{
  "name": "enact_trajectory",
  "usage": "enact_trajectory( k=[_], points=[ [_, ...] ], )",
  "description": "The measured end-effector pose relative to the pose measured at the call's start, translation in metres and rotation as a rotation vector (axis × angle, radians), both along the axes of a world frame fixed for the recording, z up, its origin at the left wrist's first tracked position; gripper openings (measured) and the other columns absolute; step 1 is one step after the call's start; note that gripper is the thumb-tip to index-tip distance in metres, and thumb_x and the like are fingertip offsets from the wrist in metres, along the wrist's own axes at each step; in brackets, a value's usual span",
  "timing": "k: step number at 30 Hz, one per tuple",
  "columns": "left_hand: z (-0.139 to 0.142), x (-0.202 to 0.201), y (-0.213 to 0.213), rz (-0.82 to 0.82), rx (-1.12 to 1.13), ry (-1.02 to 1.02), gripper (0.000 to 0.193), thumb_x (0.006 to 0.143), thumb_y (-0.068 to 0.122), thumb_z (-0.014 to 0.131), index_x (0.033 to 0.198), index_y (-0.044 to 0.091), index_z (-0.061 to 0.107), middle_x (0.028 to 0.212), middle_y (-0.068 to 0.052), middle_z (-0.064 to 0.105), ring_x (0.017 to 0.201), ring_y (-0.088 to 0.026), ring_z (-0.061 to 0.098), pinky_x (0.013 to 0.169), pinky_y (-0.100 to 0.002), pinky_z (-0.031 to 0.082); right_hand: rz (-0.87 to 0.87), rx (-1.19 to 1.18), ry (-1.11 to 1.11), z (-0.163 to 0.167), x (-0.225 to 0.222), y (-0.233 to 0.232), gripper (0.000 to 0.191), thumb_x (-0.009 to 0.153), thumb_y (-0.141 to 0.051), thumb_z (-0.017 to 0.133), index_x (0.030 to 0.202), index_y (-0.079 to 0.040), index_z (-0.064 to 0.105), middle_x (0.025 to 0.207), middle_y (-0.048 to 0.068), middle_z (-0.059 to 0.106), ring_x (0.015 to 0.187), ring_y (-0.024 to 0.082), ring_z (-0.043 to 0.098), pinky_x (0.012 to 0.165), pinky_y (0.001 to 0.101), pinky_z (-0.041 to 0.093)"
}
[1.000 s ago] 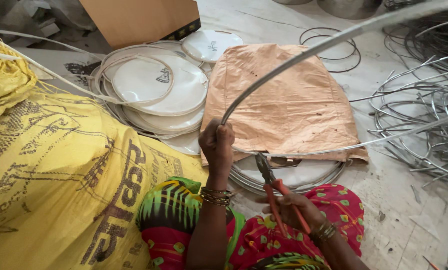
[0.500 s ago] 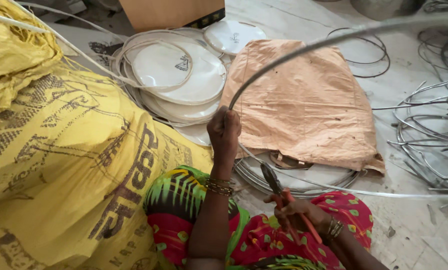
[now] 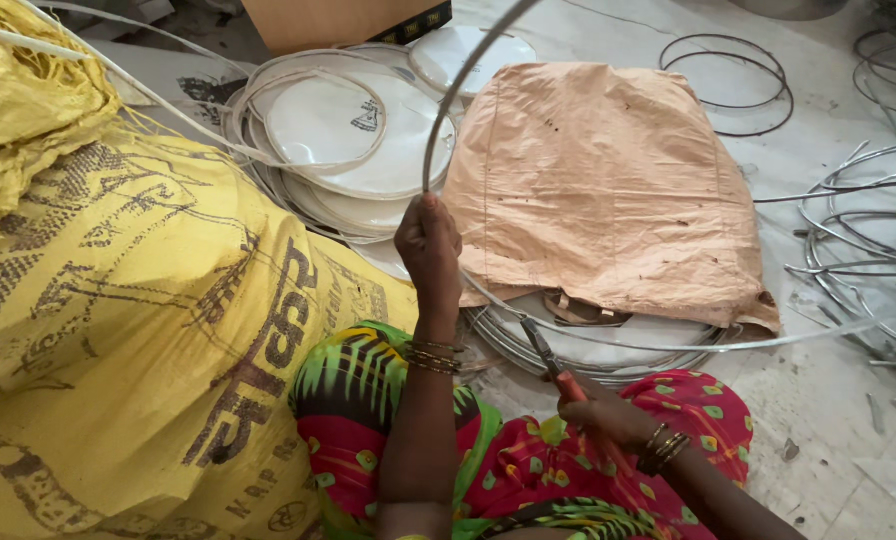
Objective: The person sits on the floor and uses pliers to bend and shape a long metal wire into a circular hoop. They repeatedly adjust the wire's curvature and cut off excess length with the pliers, then place the finished hoop onto a stack of white circular objects.
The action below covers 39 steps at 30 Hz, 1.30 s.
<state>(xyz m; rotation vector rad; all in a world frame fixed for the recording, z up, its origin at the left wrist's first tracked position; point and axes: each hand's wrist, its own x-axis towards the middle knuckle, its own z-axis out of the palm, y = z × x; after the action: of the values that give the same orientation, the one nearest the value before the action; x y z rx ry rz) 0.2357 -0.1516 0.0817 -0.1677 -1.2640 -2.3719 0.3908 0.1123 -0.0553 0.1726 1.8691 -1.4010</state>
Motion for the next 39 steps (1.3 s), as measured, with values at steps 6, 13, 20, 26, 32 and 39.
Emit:
enact_trajectory(
  k=[6, 13, 20, 26, 32, 39],
  points=[
    [-0.004, -0.004, 0.004, 0.067, -0.093, -0.034, 0.045, 0.11, 0.036, 0.055, 0.074, 0.014, 0.044, 0.059, 0.009, 0.034, 0.048, -0.001, 0.028, 0.043, -0.023, 0.021, 0.182, 0.372, 0.356, 0.027, 0.001, -0.012, 0.055, 0.079, -0.027, 0.067, 0.127, -0.011, 0.046, 0.101, 0.013, 0.065, 0.09, 0.031, 0.066, 0.08, 0.045, 0.052],
    [-0.008, -0.013, 0.005, 0.063, 0.039, -0.171, 0.042, 0.107, 0.037, 0.054, 0.073, 0.016, 0.045, 0.056, 0.009, 0.031, 0.044, -0.002, 0.026, 0.04, -0.024, 0.018, 0.066, 0.504, 0.46, 0.054, 0.005, -0.022, 0.072, 0.077, -0.02, 0.067, 0.141, -0.008, 0.038, 0.12, 0.025, 0.066, 0.106, 0.042, 0.069, 0.091, 0.0495, 0.053],
    [-0.004, -0.015, -0.001, 0.039, 0.263, -0.261, 0.046, 0.106, 0.046, 0.053, 0.073, 0.016, 0.041, 0.057, 0.008, 0.025, 0.042, -0.004, 0.02, 0.038, -0.025, 0.015, -0.059, 0.557, 0.559, 0.114, 0.017, -0.025, 0.069, 0.081, -0.019, 0.068, 0.142, -0.004, 0.04, 0.131, 0.026, 0.063, 0.114, 0.042, 0.065, 0.092, 0.0489, 0.053],
    [-0.056, -0.029, 0.017, -0.147, 0.584, -0.558, 0.049, 0.104, 0.058, 0.043, 0.081, 0.014, 0.047, 0.057, 0.006, 0.028, 0.045, -0.009, 0.026, 0.041, -0.025, 0.024, -0.059, 0.678, 0.34, 0.181, 0.031, 0.003, 0.042, 0.089, -0.028, 0.065, 0.125, -0.01, 0.055, 0.093, 0.023, 0.071, 0.076, 0.038, 0.069, 0.07, 0.049, 0.054],
    [-0.142, -0.024, 0.098, -0.479, 0.654, -0.932, 0.035, 0.106, 0.018, 0.04, 0.072, 0.01, 0.044, 0.06, -0.003, 0.042, 0.049, -0.019, 0.044, 0.048, -0.031, 0.046, -0.216, 0.736, 0.603, 0.197, 0.033, 0.011, 0.033, 0.079, -0.025, 0.067, 0.107, -0.011, 0.057, 0.081, 0.012, 0.072, 0.072, 0.03, 0.069, 0.065, 0.0471, 0.055],
    [-0.171, 0.003, 0.137, -0.725, 0.823, -1.173, 0.015, 0.095, 0.01, 0.058, 0.081, 0.006, 0.061, 0.066, -0.003, 0.057, 0.05, -0.011, 0.05, 0.047, -0.02, 0.045, -0.117, 0.684, 0.559, 0.157, 0.027, -0.012, 0.032, 0.086, -0.031, 0.065, 0.11, -0.013, 0.055, 0.078, 0.015, 0.069, 0.071, 0.034, 0.069, 0.067, 0.0486, 0.051]
  ],
)
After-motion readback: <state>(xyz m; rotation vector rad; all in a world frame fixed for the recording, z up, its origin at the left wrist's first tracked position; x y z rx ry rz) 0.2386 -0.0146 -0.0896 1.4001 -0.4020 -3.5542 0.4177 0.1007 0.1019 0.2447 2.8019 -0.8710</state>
